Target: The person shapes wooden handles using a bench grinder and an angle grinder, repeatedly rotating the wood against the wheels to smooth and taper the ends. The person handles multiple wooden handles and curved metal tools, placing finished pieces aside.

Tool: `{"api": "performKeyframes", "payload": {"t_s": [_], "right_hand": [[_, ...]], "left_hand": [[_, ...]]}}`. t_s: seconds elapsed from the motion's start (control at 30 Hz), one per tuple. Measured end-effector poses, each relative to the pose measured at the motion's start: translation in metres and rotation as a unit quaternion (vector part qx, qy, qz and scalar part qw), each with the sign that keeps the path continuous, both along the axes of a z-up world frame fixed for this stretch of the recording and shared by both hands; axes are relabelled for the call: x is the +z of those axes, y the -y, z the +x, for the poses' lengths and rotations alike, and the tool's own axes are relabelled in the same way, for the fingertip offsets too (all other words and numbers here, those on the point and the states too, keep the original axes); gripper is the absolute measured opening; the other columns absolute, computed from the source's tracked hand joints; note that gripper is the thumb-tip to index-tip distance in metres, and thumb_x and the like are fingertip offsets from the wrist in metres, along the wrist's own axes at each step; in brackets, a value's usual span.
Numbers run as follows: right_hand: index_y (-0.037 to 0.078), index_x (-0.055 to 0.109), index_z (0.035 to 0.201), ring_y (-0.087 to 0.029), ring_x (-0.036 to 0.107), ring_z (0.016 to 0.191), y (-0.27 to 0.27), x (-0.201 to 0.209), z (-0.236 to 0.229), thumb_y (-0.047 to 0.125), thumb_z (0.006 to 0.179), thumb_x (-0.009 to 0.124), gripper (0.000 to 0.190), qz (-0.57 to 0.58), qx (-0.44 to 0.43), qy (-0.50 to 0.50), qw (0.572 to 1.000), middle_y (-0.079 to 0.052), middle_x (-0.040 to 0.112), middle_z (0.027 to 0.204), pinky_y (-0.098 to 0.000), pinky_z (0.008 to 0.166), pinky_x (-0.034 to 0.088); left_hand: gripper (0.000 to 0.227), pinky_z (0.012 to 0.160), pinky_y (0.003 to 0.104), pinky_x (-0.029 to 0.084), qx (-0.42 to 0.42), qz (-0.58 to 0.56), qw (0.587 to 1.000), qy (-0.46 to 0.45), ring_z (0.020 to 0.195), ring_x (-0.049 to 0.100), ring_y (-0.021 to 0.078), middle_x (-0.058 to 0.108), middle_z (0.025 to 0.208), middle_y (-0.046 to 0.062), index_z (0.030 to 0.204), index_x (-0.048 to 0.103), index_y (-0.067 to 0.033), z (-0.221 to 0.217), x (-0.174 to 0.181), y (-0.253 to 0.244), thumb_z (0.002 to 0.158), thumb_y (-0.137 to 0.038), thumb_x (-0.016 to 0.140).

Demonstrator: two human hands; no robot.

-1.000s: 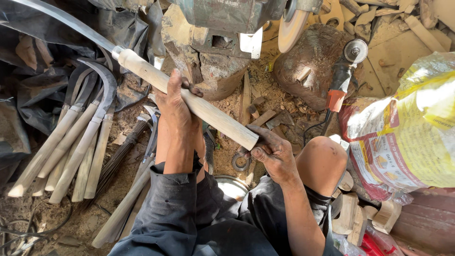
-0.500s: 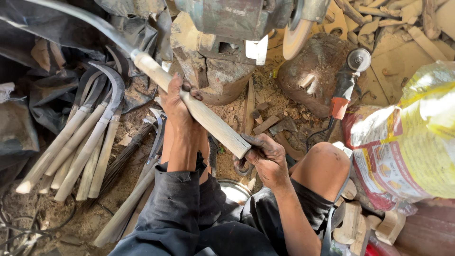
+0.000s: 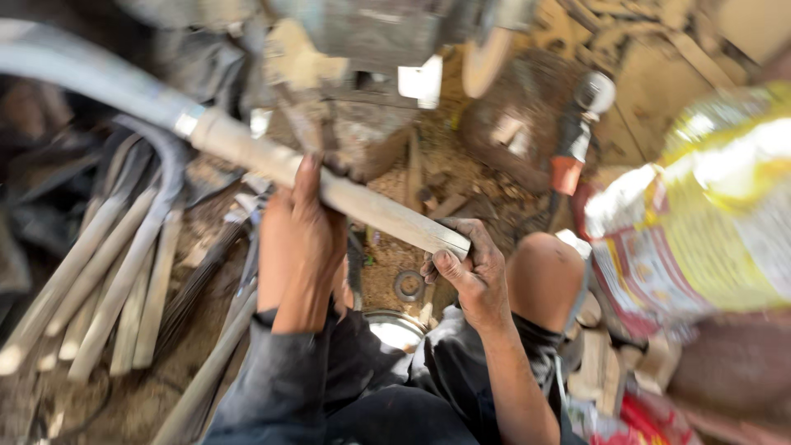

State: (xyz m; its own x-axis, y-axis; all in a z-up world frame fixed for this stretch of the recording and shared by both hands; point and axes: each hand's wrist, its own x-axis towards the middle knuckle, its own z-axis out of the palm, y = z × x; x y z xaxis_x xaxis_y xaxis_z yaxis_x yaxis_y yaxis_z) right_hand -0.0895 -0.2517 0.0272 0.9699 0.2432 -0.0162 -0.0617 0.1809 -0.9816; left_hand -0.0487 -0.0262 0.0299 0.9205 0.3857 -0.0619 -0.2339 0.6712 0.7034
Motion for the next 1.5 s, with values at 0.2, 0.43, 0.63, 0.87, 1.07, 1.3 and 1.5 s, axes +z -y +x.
{"api": "performKeyframes", "payload": {"t_s": [0.2,0.43,0.63,0.87,1.07,1.3,1.5], "right_hand": [[0.002,0.064,0.13,-0.017,0.068,0.106,0.061,0.028,-0.024,0.021,0.09,0.077,0.046,-0.184,-0.063,0.062,0.979,-0.007,0.07,0.119,-0.029,0.088,0.058],[0.003,0.069,0.121,-0.025,0.07,0.113,0.097,0.038,-0.038,0.02,0.082,0.082,0.045,-0.356,-0.102,0.156,0.916,-0.011,0.073,0.118,-0.0354,0.099,0.054],[0.0,0.069,0.122,-0.024,0.071,0.113,0.115,0.037,-0.036,0.023,0.087,0.079,0.044,-0.311,-0.113,0.129,0.935,-0.012,0.073,0.116,-0.0349,0.099,0.054],[-0.002,0.068,0.121,-0.023,0.072,0.108,0.115,0.03,-0.037,0.022,0.087,0.08,0.043,-0.296,-0.127,0.113,0.94,-0.011,0.073,0.114,-0.0335,0.096,0.054],[0.001,0.069,0.118,-0.021,0.074,0.109,0.109,0.039,-0.027,0.014,0.08,0.083,0.042,-0.326,-0.13,0.081,0.933,-0.011,0.075,0.114,-0.0329,0.094,0.056],[0.002,0.066,0.114,-0.04,0.069,0.102,0.096,0.055,-0.028,0.019,0.075,0.082,0.046,-0.533,-0.059,0.189,0.823,-0.016,0.071,0.103,-0.0469,0.085,0.053],[0.005,0.058,0.133,-0.039,0.069,0.093,0.044,0.036,-0.006,0.031,0.078,0.083,0.065,-0.609,0.163,0.04,0.776,-0.02,0.073,0.094,-0.0492,0.079,0.054]], "left_hand": [[0.022,0.089,0.038,0.059,-0.154,-0.063,0.986,0.002,0.102,0.067,0.0247,0.069,0.119,0.016,0.122,0.056,-0.0035,-0.053,-0.002,0.029,0.111,-0.023,0.061],[0.03,0.096,0.045,0.062,-0.214,-0.072,0.972,-0.058,0.114,0.071,0.0289,0.068,0.119,0.016,0.119,0.055,-0.0026,-0.059,-0.007,0.059,0.104,-0.028,0.061],[0.043,0.08,0.036,0.063,-0.375,0.26,0.852,-0.257,0.091,0.074,0.0257,0.075,0.098,0.016,0.123,0.061,-0.0053,-0.061,0.018,0.066,0.104,-0.043,0.055],[0.039,0.085,0.045,0.054,-0.152,0.803,0.526,0.235,0.101,0.067,0.0294,0.069,0.106,0.011,0.12,0.054,-0.0146,-0.051,0.072,0.074,0.087,-0.031,0.067],[0.028,0.088,0.052,0.053,-0.201,0.886,0.395,0.137,0.102,0.068,0.0307,0.069,0.104,0.012,0.12,0.06,-0.0133,-0.005,0.046,0.081,0.092,-0.017,0.061],[0.028,0.077,0.052,0.054,-0.207,0.913,0.318,0.149,0.098,0.069,0.031,0.069,0.105,0.013,0.115,0.061,-0.015,-0.005,0.017,0.078,0.087,-0.018,0.062],[0.036,0.096,0.053,0.05,-0.252,0.866,0.395,0.173,0.117,0.062,0.0342,0.065,0.112,0.014,0.125,0.058,-0.0117,-0.027,-0.001,0.076,0.09,-0.015,0.067]]}}
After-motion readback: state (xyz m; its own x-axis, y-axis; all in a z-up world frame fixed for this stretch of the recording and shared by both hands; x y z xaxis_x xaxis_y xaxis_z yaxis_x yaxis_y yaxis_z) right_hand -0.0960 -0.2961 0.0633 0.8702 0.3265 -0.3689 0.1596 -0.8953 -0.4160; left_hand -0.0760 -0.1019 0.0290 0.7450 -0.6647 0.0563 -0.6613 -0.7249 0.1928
